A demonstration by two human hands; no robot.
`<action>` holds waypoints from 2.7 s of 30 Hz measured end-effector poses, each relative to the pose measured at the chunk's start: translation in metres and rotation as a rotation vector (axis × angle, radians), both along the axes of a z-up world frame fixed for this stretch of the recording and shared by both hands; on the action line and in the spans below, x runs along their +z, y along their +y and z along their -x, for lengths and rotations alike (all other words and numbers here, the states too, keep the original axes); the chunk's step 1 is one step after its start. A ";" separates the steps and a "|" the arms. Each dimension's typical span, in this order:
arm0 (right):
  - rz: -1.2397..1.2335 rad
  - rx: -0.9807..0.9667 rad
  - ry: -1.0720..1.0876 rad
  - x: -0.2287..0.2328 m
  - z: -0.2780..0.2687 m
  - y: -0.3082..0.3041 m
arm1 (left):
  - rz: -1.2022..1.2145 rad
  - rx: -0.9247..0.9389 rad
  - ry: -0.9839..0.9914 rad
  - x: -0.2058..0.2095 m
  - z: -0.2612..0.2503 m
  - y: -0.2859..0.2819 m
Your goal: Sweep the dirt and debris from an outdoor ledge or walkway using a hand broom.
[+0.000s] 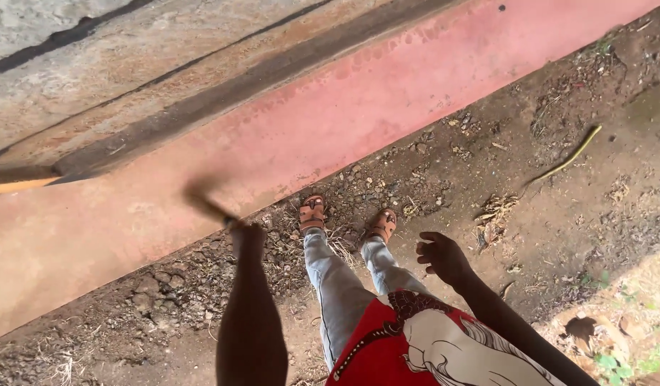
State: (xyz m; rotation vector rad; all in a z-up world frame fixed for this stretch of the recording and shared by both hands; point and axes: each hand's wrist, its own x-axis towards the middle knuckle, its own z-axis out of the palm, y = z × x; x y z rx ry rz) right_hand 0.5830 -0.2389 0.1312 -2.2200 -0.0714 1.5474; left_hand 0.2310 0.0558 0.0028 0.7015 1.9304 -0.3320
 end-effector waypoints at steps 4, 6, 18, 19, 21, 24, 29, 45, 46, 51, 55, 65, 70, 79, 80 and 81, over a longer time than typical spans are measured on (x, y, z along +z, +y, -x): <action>0.041 -0.089 0.000 0.001 0.011 -0.012 | -0.044 -0.441 -0.220 -0.052 -0.115 -0.051; 0.071 -0.073 0.007 0.007 0.016 -0.016 | -0.003 -0.514 -0.563 -0.085 -0.163 -0.095; -0.038 0.055 0.038 -0.011 0.017 0.038 | -0.204 -0.126 -0.181 -0.068 -0.052 -0.150; -0.036 0.051 0.042 -0.012 0.013 0.037 | -0.201 -0.130 -0.178 -0.071 -0.029 -0.127; -0.090 -0.020 0.064 -0.018 0.006 0.031 | 0.025 -1.087 0.296 -0.078 0.019 -0.085; -0.113 -0.083 0.070 -0.020 0.004 0.017 | -0.052 0.524 0.031 -0.091 0.044 -0.028; -0.038 -0.261 0.129 0.001 0.010 -0.012 | -0.142 0.401 -0.082 -0.045 -0.057 0.003; -0.097 -0.089 0.090 -0.015 -0.086 -0.072 | -0.082 -0.231 -0.512 0.012 -0.238 -0.177; -0.098 -0.057 0.063 -0.010 -0.116 -0.071 | -0.094 -0.201 -0.538 0.005 -0.227 -0.181; -0.058 0.015 0.130 -0.024 -0.145 -0.048 | -0.115 0.716 -0.286 0.036 -0.078 -0.131; -0.002 0.095 0.090 -0.007 -0.137 -0.010 | -0.219 0.796 -0.074 -0.011 -0.004 -0.103; -0.017 0.048 0.021 0.006 -0.128 0.039 | -0.127 -0.174 -0.044 -0.040 -0.183 -0.016; 0.049 0.014 -0.027 0.023 -0.138 0.053 | -0.069 -0.277 -0.309 -0.014 -0.328 -0.070; 0.063 0.004 -0.027 0.004 -0.151 0.046 | 0.048 -0.818 -0.704 0.075 -0.305 -0.138; 0.045 0.009 -0.006 -0.004 -0.151 0.043 | -0.038 -0.568 -0.633 0.066 -0.290 -0.150; 0.028 0.009 0.010 -0.012 -0.152 0.039 | -0.120 -0.322 -0.563 0.057 -0.277 -0.162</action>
